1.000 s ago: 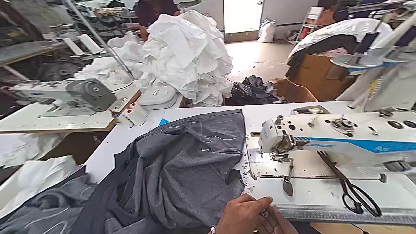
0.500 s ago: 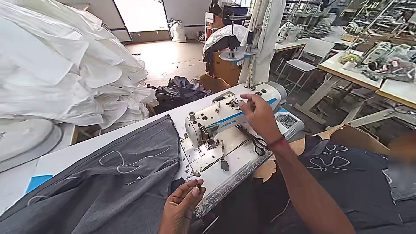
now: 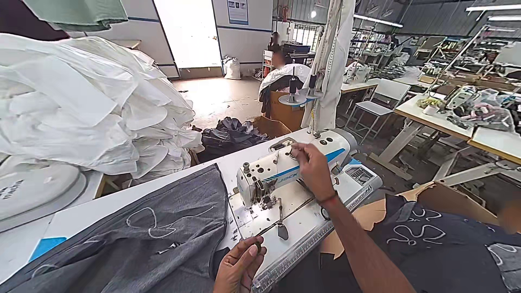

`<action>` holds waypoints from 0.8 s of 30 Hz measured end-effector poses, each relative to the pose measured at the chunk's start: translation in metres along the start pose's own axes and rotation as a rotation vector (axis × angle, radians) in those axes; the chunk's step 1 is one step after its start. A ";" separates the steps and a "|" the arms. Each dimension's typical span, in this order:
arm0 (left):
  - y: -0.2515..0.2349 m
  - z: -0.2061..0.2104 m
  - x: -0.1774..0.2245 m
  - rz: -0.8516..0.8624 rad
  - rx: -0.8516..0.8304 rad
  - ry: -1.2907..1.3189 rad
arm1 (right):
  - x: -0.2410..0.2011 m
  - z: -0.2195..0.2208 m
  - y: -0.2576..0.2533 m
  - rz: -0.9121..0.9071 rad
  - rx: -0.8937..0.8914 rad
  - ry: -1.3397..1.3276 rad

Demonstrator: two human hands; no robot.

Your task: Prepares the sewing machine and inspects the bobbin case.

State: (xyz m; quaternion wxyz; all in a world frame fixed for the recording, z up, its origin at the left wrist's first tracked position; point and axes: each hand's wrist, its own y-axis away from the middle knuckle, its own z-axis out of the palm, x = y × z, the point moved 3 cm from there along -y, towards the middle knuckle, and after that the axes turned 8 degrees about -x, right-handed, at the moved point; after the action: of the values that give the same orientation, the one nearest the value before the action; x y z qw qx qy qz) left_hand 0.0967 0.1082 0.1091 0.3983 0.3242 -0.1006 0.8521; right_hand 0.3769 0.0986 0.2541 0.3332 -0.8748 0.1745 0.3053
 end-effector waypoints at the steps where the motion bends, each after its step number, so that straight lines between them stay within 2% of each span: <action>1: -0.005 0.003 0.001 0.009 -0.021 0.033 | -0.011 0.004 0.017 -0.040 -0.066 -0.053; 4: -0.017 0.012 0.002 0.019 -0.071 0.107 | -0.034 0.032 0.086 -0.141 -0.241 -0.283; 6: -0.025 0.019 0.003 0.007 -0.096 0.138 | -0.033 0.051 0.121 -0.138 -0.297 -0.412; 10: -0.030 0.021 -0.002 -0.024 -0.168 0.173 | -0.019 0.065 0.151 -0.072 -0.329 -0.509; 15: -0.029 0.010 -0.012 -0.099 -0.267 0.210 | -0.007 0.057 0.153 -0.065 -0.510 -0.652; 18: -0.030 0.009 -0.015 -0.130 -0.225 0.143 | 0.000 0.056 0.152 -0.059 -0.594 -0.609; 20: -0.030 0.012 -0.014 -0.135 -0.161 0.082 | 0.001 0.045 0.147 0.048 -0.651 -0.581; 22: -0.028 0.014 -0.009 -0.104 -0.059 0.050 | -0.004 0.022 0.127 0.199 -0.580 -0.622; 24: -0.027 0.016 -0.001 -0.072 0.029 0.024 | -0.004 -0.012 0.088 0.260 -0.385 -0.618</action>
State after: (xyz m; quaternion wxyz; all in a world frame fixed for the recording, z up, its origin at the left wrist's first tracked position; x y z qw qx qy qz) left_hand 0.1245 0.1185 0.1183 0.4253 0.3229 -0.0718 0.8425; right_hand 0.3344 0.0278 0.2222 0.1585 -0.7586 0.1147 0.6215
